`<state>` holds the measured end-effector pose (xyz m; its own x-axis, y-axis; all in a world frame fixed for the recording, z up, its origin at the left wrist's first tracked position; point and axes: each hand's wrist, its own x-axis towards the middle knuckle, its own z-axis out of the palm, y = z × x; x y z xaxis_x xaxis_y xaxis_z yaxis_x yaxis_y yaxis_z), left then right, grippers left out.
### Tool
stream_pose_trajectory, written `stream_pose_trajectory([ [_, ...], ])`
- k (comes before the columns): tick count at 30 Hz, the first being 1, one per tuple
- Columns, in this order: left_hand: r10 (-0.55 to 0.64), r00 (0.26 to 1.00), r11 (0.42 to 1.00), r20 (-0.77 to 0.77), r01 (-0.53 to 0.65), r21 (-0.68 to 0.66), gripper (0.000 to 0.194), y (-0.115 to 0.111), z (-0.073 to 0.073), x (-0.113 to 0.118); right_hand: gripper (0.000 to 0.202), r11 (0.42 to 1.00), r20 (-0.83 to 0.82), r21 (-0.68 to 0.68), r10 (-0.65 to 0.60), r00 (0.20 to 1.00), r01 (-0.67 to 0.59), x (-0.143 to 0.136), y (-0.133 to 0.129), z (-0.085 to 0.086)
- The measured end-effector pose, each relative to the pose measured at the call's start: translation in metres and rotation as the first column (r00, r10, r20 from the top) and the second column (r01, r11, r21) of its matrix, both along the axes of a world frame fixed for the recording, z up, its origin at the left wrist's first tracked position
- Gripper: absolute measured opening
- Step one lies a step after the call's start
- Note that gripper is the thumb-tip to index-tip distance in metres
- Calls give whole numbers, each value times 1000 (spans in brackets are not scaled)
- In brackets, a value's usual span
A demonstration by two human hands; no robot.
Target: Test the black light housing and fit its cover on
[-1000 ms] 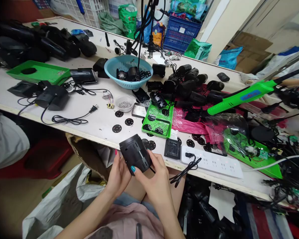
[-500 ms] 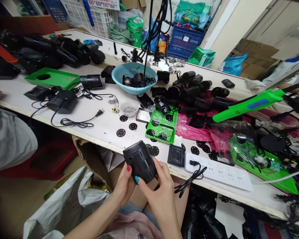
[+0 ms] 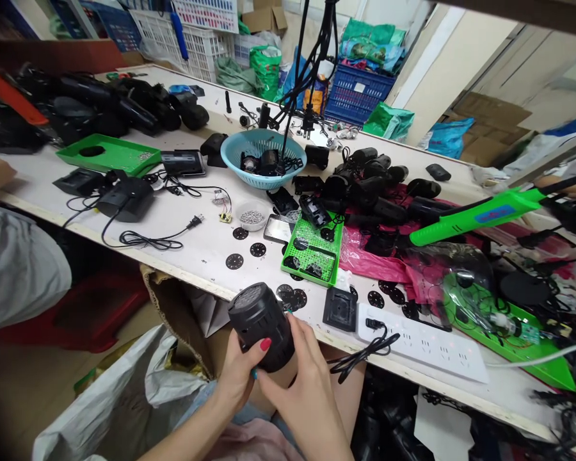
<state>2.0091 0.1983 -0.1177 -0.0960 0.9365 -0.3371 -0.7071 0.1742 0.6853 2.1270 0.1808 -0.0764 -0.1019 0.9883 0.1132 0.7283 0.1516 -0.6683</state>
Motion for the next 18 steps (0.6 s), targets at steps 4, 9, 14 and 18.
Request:
stream_pose_trajectory([
  [4,41,998,999,-37,-41,-9,72,-1,-5,4,68,992,94,126,-31,995,19,1,0,-9],
  [9,56,998,998,3,-56,-10,74,-4,-10,10,68,971,168,241,-52,984,10,3,1,-13],
  [14,93,994,996,-61,-92,10,73,-5,-7,11,70,982,113,186,-38,993,16,2,1,-17],
  [18,94,991,995,-91,-89,53,73,-4,-2,11,70,988,32,129,-91,995,86,-2,1,-22],
])
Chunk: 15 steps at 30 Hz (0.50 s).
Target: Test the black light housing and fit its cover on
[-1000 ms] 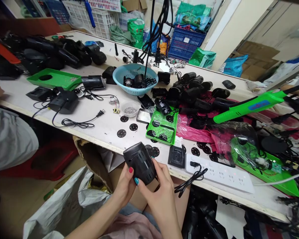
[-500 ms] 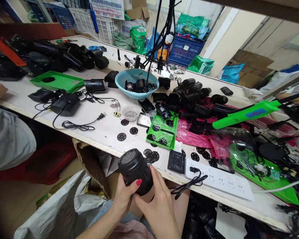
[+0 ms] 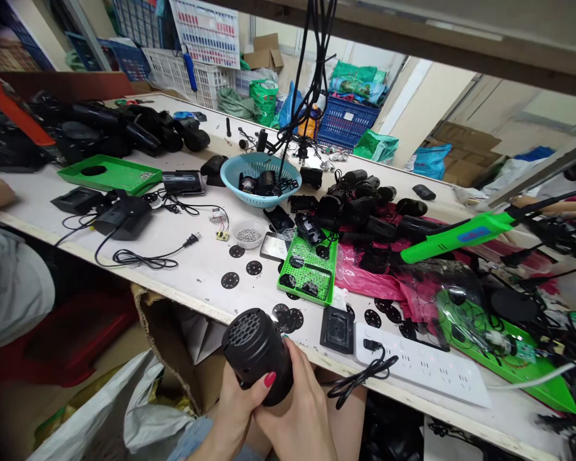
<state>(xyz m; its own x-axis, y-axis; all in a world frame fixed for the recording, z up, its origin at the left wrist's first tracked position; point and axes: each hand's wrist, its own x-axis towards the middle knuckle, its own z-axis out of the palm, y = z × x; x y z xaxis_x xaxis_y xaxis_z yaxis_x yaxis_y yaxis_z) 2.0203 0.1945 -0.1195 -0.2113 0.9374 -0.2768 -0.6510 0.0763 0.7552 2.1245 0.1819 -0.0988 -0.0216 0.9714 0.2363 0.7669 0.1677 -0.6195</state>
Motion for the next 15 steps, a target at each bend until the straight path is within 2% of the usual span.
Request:
stream_pose_trajectory([
  [3,17,1000,1000,12,-17,-16,75,4,13,-2,69,999,-11,2,-42,999,42,-3,1,-4],
  [6,9,999,1000,49,-10,6,84,8,26,-6,66,997,-13,23,-76,997,77,-3,2,-10],
  [8,12,999,1000,36,-12,7,84,10,30,-9,67,997,3,44,-69,998,69,-1,3,-14],
  [12,24,996,1000,-81,-25,-11,64,12,22,-11,71,997,96,63,38,995,-44,8,5,-18],
  [15,-11,992,1000,-126,13,12,64,13,10,-13,72,997,96,7,82,992,-83,11,5,-18],
])
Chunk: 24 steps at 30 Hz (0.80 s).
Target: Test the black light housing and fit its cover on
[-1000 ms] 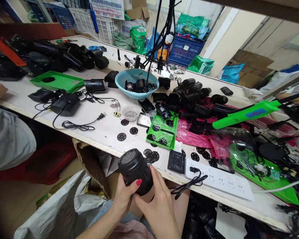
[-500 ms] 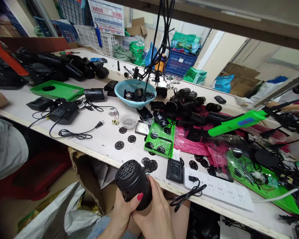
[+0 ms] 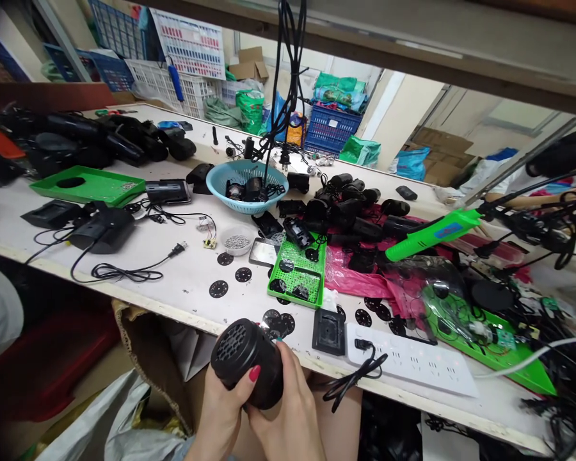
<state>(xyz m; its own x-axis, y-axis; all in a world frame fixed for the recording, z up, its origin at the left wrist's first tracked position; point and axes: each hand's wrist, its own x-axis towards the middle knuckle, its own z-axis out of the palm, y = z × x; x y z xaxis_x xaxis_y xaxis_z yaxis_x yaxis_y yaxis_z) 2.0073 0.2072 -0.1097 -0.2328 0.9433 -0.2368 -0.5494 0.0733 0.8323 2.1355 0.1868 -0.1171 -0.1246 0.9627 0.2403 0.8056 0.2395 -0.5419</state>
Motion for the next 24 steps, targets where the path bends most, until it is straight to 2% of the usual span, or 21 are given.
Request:
stream_pose_trajectory([
  [5,-26,997,997,69,31,-73,68,3,-5,-1,80,998,-53,-45,-38,998,36,-6,-2,-5],
  [10,42,989,987,143,-18,-162,70,5,-4,7,82,997,-64,-53,60,996,-63,-2,4,-15],
  [15,40,991,992,124,-24,-126,81,12,-22,18,86,999,-61,-27,-18,998,17,1,15,-28],
  [18,38,995,989,92,-24,-145,76,20,-35,20,85,993,1,-100,-63,998,63,1,26,-29],
  [21,42,997,988,65,-31,-149,79,27,-41,19,75,979,32,-191,-66,997,71,-1,34,-29],
  [24,58,994,985,88,-43,-166,84,30,-38,19,56,982,3,-112,-152,988,152,-7,35,-38],
])
